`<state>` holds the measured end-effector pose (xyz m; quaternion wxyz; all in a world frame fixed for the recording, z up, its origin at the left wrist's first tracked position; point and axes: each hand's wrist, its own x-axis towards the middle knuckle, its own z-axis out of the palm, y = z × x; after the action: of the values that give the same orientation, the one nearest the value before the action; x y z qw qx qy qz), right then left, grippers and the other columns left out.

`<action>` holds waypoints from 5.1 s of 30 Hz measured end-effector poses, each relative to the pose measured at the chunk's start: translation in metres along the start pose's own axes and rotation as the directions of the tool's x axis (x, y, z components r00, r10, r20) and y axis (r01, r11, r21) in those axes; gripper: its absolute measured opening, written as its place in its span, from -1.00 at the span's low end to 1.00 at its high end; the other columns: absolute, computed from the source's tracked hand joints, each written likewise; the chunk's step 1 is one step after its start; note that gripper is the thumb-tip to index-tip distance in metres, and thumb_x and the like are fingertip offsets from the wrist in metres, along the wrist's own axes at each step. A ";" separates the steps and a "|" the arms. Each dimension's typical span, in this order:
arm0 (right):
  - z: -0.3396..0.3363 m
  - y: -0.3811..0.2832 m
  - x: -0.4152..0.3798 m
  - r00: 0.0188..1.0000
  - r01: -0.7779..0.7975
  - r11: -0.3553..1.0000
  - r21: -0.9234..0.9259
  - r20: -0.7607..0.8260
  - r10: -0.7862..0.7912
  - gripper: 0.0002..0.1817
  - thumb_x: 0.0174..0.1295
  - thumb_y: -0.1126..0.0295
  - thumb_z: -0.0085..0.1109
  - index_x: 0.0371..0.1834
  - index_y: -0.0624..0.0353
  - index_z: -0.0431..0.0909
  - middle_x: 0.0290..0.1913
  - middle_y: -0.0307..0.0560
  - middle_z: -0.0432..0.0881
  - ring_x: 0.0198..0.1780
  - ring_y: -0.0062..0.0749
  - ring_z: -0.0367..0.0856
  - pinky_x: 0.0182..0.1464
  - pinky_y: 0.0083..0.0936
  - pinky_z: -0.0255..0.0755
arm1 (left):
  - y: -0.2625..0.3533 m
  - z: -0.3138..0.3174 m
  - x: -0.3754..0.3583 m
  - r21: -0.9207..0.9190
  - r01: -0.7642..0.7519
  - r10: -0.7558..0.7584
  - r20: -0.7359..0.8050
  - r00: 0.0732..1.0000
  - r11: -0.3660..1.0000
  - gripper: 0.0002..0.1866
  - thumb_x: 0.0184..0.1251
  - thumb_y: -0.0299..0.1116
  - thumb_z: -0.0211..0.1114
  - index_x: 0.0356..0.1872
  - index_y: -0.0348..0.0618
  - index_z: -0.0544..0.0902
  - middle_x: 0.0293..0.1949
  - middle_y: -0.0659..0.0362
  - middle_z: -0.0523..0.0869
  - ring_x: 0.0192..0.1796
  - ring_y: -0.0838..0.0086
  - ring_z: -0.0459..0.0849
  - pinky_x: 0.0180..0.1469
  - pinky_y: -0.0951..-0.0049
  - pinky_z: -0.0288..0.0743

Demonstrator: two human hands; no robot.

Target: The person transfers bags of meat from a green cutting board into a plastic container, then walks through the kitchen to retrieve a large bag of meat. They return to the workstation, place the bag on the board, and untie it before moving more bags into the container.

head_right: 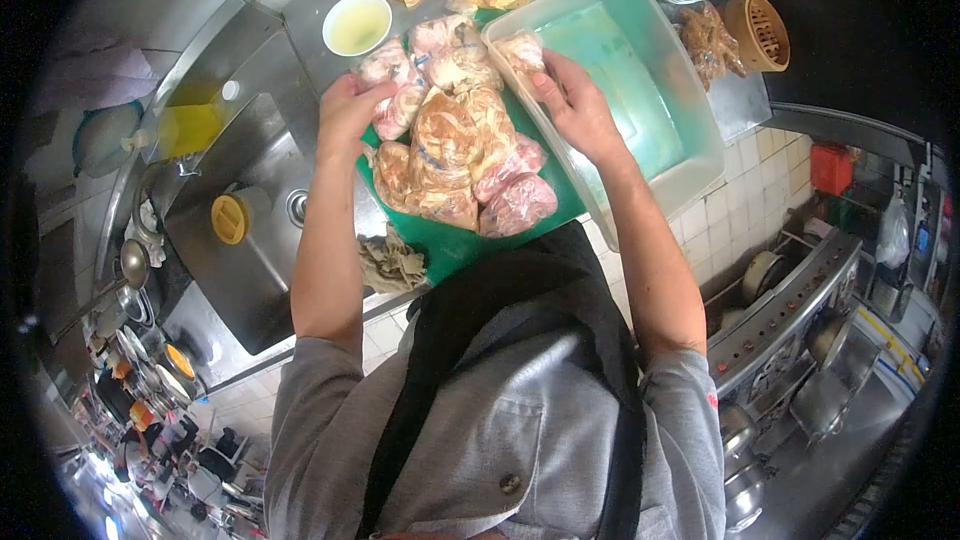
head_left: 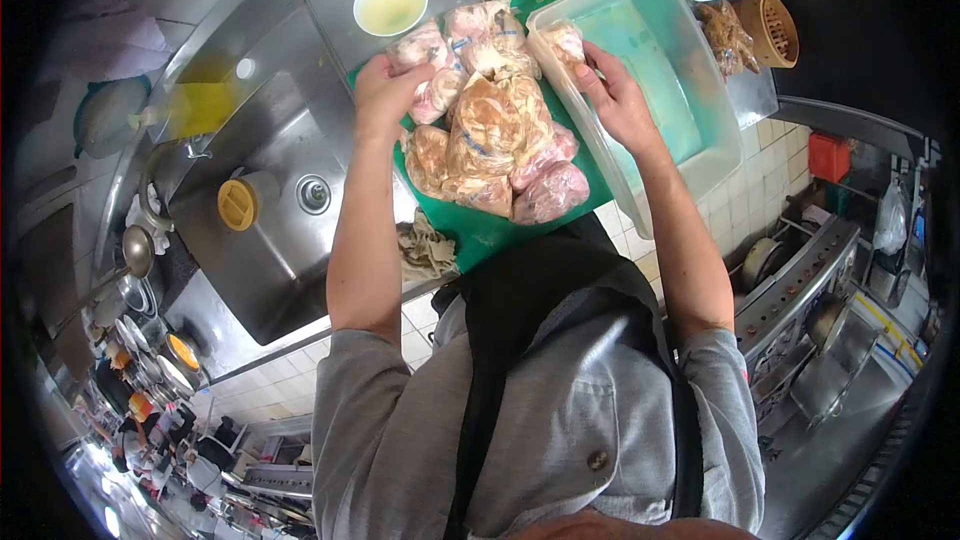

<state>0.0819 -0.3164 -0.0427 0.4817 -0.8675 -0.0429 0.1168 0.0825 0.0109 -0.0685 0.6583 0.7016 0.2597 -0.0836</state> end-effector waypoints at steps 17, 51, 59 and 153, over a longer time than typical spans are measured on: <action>-0.004 -0.012 -0.008 0.979 0.183 0.971 -0.152 -0.062 -0.194 -0.52 0.45 0.23 0.18 0.30 0.33 0.51 0.27 0.25 0.55 0.29 0.09 0.53 0.34 -0.21 0.41 | 0.001 -0.035 -0.009 -0.490 0.202 -0.140 0.160 0.977 0.848 -0.46 0.20 -0.53 0.47 0.23 -0.35 0.53 0.05 -0.01 0.74 0.06 0.32 0.75 -0.02 0.29 0.70; -0.052 0.015 -0.005 0.976 -0.193 0.307 0.932 0.152 0.153 -0.56 0.34 0.42 0.36 0.24 0.34 0.56 0.17 -0.01 0.68 0.17 -0.36 0.67 0.26 -0.36 0.54 | 0.176 0.192 -0.022 0.681 -0.408 -0.338 0.687 0.643 0.608 -0.08 0.42 0.45 0.00 0.38 -0.27 0.51 0.08 0.00 0.74 -0.04 0.29 0.76 -0.01 0.26 0.62; -0.087 0.019 0.012 0.958 -0.059 0.582 0.811 -0.118 0.261 -0.58 0.36 0.37 0.36 0.21 0.33 0.55 0.06 -0.05 0.72 0.03 -0.39 0.71 0.12 -0.40 0.60 | 0.124 0.176 -0.055 0.693 -0.712 0.032 0.713 0.700 0.112 -0.27 0.65 0.14 -0.30 -0.07 -0.24 0.75 0.12 -0.03 0.75 -0.13 0.06 0.79 -0.01 0.09 0.63; -0.077 -0.053 -0.063 0.962 0.266 0.672 0.691 -0.232 -0.143 -0.41 0.46 0.29 0.28 0.49 0.18 0.33 0.33 -0.18 0.49 0.35 -0.49 0.41 0.38 -0.44 0.35 | 0.092 0.171 -0.140 -0.449 -0.008 0.254 0.491 0.833 0.894 -0.48 0.48 -0.54 0.28 0.41 -0.38 0.41 0.28 0.02 0.59 0.29 0.36 0.58 0.33 0.38 0.48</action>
<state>0.0412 -0.3632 0.0516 0.7929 -0.6071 -0.0527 -0.0001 0.0454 -0.1896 0.0559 0.8462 0.5041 0.0266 -0.1709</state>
